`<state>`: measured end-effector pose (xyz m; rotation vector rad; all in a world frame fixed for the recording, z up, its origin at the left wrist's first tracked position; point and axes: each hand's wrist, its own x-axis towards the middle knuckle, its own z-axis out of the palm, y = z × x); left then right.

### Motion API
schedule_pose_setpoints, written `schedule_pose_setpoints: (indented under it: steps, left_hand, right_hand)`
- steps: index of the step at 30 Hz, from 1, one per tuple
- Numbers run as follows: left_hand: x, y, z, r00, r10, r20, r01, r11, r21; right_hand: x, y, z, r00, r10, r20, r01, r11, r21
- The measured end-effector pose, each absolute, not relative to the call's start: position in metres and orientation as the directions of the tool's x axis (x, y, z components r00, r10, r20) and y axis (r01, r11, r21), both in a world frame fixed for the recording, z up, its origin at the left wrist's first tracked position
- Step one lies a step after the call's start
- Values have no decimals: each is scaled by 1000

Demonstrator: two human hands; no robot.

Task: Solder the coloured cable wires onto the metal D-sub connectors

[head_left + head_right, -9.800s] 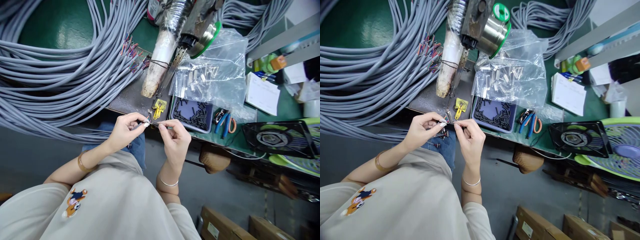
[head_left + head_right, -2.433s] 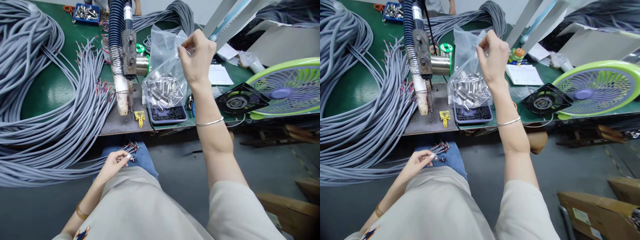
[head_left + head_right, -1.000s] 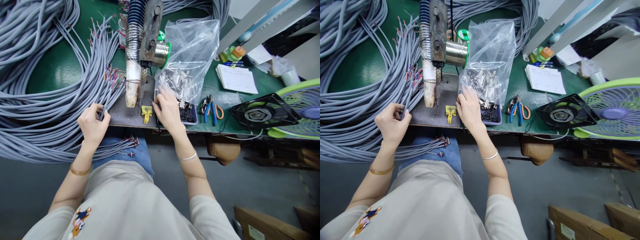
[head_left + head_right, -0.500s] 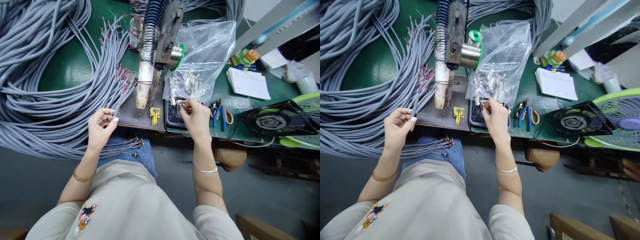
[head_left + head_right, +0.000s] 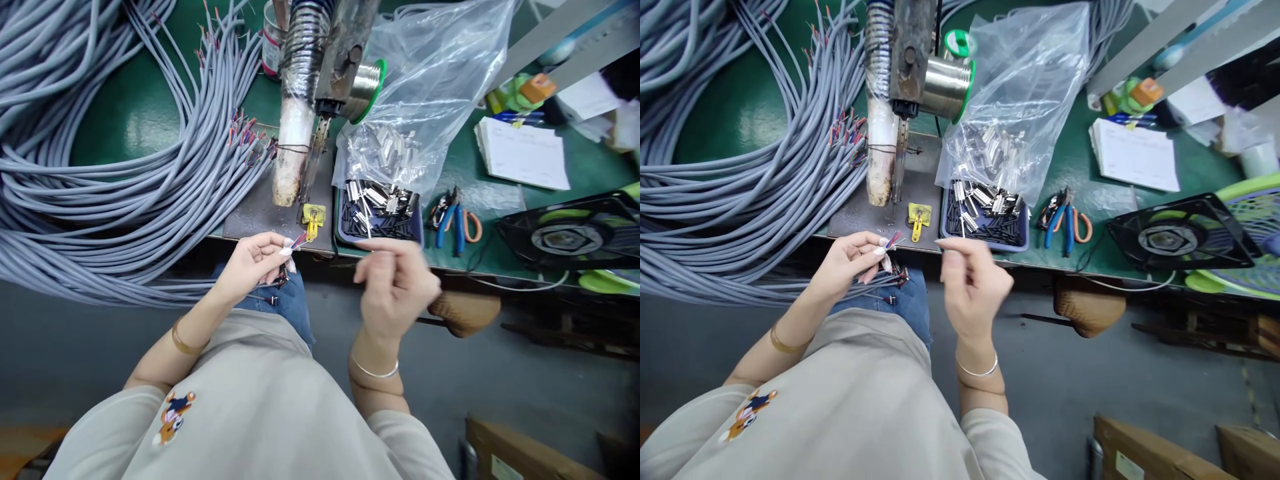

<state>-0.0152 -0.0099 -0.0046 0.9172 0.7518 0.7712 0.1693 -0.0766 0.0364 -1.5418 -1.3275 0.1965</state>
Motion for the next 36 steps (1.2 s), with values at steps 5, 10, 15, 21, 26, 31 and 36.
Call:
schedule_pose_setpoints:
  steps: [5,10,15,21,26,31,36]
  left_hand:
    - [-22,-13,-16,516,814,-268,-246,440,864]
    - [-20,-16,-22,456,867,-202,-213,327,921]
    - [-12,-26,-28,182,969,168,28,-176,984]
    - [1,-33,-33,182,733,655,278,-678,681]
    - [-10,-20,-29,339,940,41,-10,-40,999]
    - [-22,-12,-25,464,845,-267,-181,385,905]
    - [-19,-15,-22,441,857,-268,-194,383,903]
  right_hand:
    - [153,-60,9,232,948,218,470,87,-878]
    - [147,-57,1,180,934,307,525,173,-834]
    - [139,-68,-2,0,830,557,642,427,-636]
    - [153,-70,1,480,797,367,387,183,-904]
    - [156,-63,-1,361,915,179,352,44,-935]
    - [145,-55,-7,218,973,71,308,1,-951]
    - [139,-51,-6,200,978,54,293,-7,-956]
